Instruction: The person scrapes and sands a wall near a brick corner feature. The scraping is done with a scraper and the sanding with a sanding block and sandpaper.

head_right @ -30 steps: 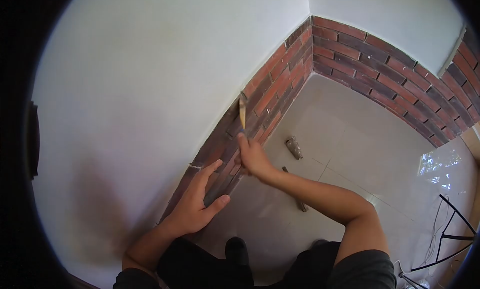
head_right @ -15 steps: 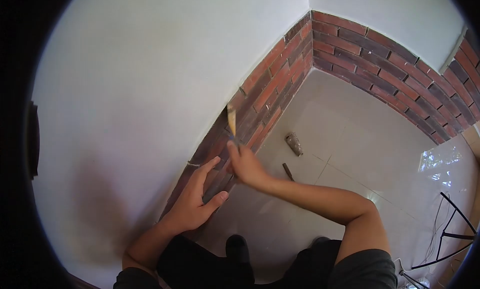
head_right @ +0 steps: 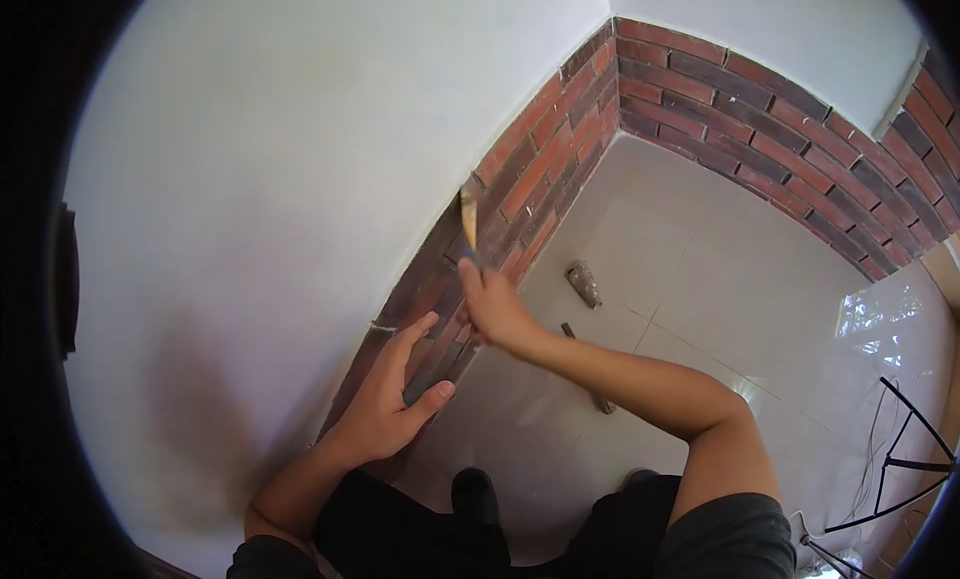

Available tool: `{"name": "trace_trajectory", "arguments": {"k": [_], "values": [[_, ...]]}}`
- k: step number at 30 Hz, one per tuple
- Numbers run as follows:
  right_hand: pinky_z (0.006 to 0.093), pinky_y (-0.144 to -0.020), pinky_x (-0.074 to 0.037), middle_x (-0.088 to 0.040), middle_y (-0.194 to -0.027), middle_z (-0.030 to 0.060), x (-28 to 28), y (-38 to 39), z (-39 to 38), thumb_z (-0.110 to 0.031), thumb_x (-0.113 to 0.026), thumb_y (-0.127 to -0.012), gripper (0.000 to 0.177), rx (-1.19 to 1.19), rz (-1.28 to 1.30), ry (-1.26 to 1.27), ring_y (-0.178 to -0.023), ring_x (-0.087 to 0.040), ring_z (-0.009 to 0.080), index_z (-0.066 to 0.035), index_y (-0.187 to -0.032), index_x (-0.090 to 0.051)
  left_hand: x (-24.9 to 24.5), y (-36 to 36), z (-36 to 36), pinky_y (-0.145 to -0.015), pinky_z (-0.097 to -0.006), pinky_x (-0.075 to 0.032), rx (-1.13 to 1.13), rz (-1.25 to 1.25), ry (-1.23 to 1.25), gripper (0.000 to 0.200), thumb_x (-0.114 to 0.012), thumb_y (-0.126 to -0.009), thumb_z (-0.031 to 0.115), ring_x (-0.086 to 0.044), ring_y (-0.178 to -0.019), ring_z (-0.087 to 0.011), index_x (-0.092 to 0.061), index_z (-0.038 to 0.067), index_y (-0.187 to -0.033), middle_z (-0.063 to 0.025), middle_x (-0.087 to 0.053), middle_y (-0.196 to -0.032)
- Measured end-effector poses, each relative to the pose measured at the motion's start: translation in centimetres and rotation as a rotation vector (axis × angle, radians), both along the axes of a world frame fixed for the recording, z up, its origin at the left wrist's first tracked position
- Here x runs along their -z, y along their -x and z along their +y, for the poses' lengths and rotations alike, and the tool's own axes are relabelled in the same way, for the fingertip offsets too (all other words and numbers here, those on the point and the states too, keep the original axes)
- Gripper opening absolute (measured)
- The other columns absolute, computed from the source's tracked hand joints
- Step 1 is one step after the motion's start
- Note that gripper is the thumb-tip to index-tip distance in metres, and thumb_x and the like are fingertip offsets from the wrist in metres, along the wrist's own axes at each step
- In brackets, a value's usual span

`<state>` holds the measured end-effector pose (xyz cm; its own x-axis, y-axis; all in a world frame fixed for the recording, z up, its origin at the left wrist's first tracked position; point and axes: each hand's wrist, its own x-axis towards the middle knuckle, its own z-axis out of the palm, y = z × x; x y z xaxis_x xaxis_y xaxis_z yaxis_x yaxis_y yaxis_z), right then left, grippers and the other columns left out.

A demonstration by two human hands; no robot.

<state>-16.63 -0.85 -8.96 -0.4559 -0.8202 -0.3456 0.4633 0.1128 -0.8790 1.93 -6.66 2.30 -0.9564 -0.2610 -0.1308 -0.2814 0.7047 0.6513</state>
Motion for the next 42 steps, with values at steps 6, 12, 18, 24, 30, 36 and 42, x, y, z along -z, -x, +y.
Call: {"name": "trace_trajectory", "arguments": {"k": [6,12,18,24,30,36,42], "values": [[0.0325,-0.044,-0.047,-0.061,-0.072,0.0125,-0.6,-1.1,0.7,-0.051,-0.042,-0.108,0.056,-0.074,0.031,-0.025,-0.053,-0.059,0.0194,0.004,-0.108,-0.053,0.0,0.2,0.1,-0.123,-0.0446,-0.026,-0.009,-0.023,-0.013,0.074,-0.066,-0.099,0.027,-0.033,-0.151,-0.0348,-0.029,-0.002,-0.157,-0.0226,-0.035,-0.16],[0.0326,-0.038,-0.04,-0.058,-0.068,0.0099,0.0,-0.9,0.7,-0.048,-0.039,-0.109,0.049,-0.039,0.107,-0.023,-0.047,-0.056,0.0176,-0.002,-0.094,-0.048,0.0,0.1,0.1,-0.123,-0.045,-0.027,-0.003,-0.005,-0.028,0.074,-0.067,-0.099,0.027,-0.033,-0.151,-0.0349,-0.029,-0.001,-0.157,-0.0226,-0.036,-0.16],[0.0346,-0.043,-0.046,-0.058,-0.067,0.0116,2.6,-4.9,1.1,-0.051,-0.043,-0.108,0.056,-0.086,0.134,0.016,-0.045,-0.056,0.0211,0.004,-0.107,-0.054,0.2,0.2,0.1,-0.123,-0.0454,-0.028,0.007,-0.017,-0.026,0.076,-0.067,-0.1,0.029,-0.033,-0.151,-0.0355,-0.028,-0.003,-0.157,-0.025,-0.035,-0.159],[0.0346,-0.043,-0.047,-0.061,-0.069,0.0137,0.7,-2.4,1.0,-0.049,-0.041,-0.108,0.054,-0.077,0.048,-0.027,-0.046,-0.059,0.0213,0.004,-0.105,-0.053,0.0,-0.5,0.5,-0.122,-0.0477,-0.028,-0.027,-0.119,0.054,0.08,-0.064,-0.102,0.036,-0.033,-0.15,-0.0407,-0.024,-0.005,-0.158,-0.0287,-0.033,-0.159],[0.0388,-0.048,-0.048,-0.061,-0.071,0.0155,1.4,-6.6,2.3,-0.048,-0.042,-0.109,0.056,-0.234,0.158,-0.038,-0.054,-0.062,0.0231,0.007,-0.108,-0.053,0.0,-0.8,0.3,-0.123,-0.0466,-0.027,-0.053,-0.205,0.025,0.085,-0.063,-0.102,0.038,-0.032,-0.151,-0.04,-0.02,-0.01,-0.157,-0.0325,-0.032,-0.159],[0.035,-0.058,-0.05,-0.059,-0.069,0.0095,-0.4,-6.5,2.9,-0.048,-0.042,-0.11,0.054,-0.229,0.18,-0.083,-0.063,-0.06,0.0174,0.003,-0.097,-0.055,-0.9,-1.4,0.6,-0.124,-0.0458,-0.025,-0.051,-0.208,0.008,0.087,-0.063,-0.101,0.039,-0.031,-0.152,-0.0398,-0.019,-0.012,-0.157,-0.0329,-0.032,-0.16],[0.0379,-0.049,-0.049,-0.062,-0.074,0.0161,0.7,-8.8,2.8,-0.047,-0.043,-0.109,0.053,-0.207,0.253,0.015,-0.054,-0.06,0.0222,0.004,-0.102,-0.055,-0.5,-2.1,0.3,-0.12,-0.0493,-0.031,-0.069,-0.191,-0.003,0.095,-0.063,-0.099,0.048,-0.038,-0.145,-0.0462,-0.021,-0.017,-0.154,-0.0377,-0.04,-0.15]]}}
